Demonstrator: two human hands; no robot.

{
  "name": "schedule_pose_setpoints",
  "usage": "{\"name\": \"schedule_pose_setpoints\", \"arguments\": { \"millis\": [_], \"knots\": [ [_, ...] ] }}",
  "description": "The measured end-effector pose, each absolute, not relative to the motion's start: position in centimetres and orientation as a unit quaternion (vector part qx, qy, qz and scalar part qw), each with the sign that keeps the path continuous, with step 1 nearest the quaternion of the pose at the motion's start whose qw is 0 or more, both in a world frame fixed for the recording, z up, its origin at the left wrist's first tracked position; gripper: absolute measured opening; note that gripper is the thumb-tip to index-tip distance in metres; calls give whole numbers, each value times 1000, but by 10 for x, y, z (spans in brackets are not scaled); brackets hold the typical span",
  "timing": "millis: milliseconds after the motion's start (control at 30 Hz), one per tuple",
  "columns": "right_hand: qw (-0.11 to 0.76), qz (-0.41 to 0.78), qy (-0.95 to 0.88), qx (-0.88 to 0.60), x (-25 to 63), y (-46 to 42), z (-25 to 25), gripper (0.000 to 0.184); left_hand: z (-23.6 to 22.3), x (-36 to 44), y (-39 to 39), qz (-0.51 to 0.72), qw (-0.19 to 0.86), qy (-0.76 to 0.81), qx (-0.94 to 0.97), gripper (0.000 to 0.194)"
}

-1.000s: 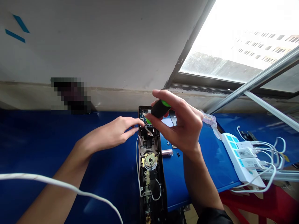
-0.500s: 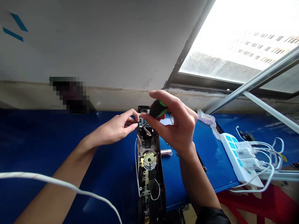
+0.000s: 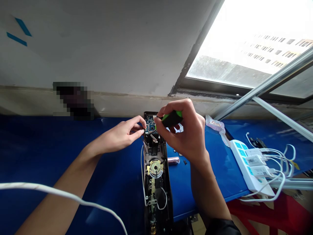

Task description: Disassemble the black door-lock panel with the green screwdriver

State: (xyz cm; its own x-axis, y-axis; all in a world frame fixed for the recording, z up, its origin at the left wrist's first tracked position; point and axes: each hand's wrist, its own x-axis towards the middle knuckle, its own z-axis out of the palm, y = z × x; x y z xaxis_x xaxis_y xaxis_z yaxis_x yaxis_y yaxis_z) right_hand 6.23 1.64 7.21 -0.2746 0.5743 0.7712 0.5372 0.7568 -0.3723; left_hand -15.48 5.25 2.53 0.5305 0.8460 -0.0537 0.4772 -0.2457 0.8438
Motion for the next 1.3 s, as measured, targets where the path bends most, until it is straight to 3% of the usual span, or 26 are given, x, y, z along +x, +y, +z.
{"name": "schedule_pose_setpoints", "arguments": {
  "millis": [133, 367, 667, 900, 1133, 1300],
  "knots": [
    [456, 27, -826, -331, 62, 13, 74, 36, 28, -153, 50, 203, 438, 432, 762, 27],
    [490, 18, -800, -346, 60, 14, 73, 22, 26, -155, 50, 216, 426, 429, 767, 30],
    [420, 107, -841, -323, 70, 8, 81, 35, 26, -156, 52, 213, 425, 430, 768, 27],
    [479, -20, -808, -342, 65, 14, 77, 19, 28, -156, 52, 197, 428, 442, 764, 29],
    [433, 20, -836, -336, 68, 9, 82, 34, 32, -155, 50, 184, 430, 438, 768, 30],
    [447, -13, -824, -349, 68, 10, 80, 20, 33, -155, 49, 186, 429, 431, 772, 30]
  ]
}}
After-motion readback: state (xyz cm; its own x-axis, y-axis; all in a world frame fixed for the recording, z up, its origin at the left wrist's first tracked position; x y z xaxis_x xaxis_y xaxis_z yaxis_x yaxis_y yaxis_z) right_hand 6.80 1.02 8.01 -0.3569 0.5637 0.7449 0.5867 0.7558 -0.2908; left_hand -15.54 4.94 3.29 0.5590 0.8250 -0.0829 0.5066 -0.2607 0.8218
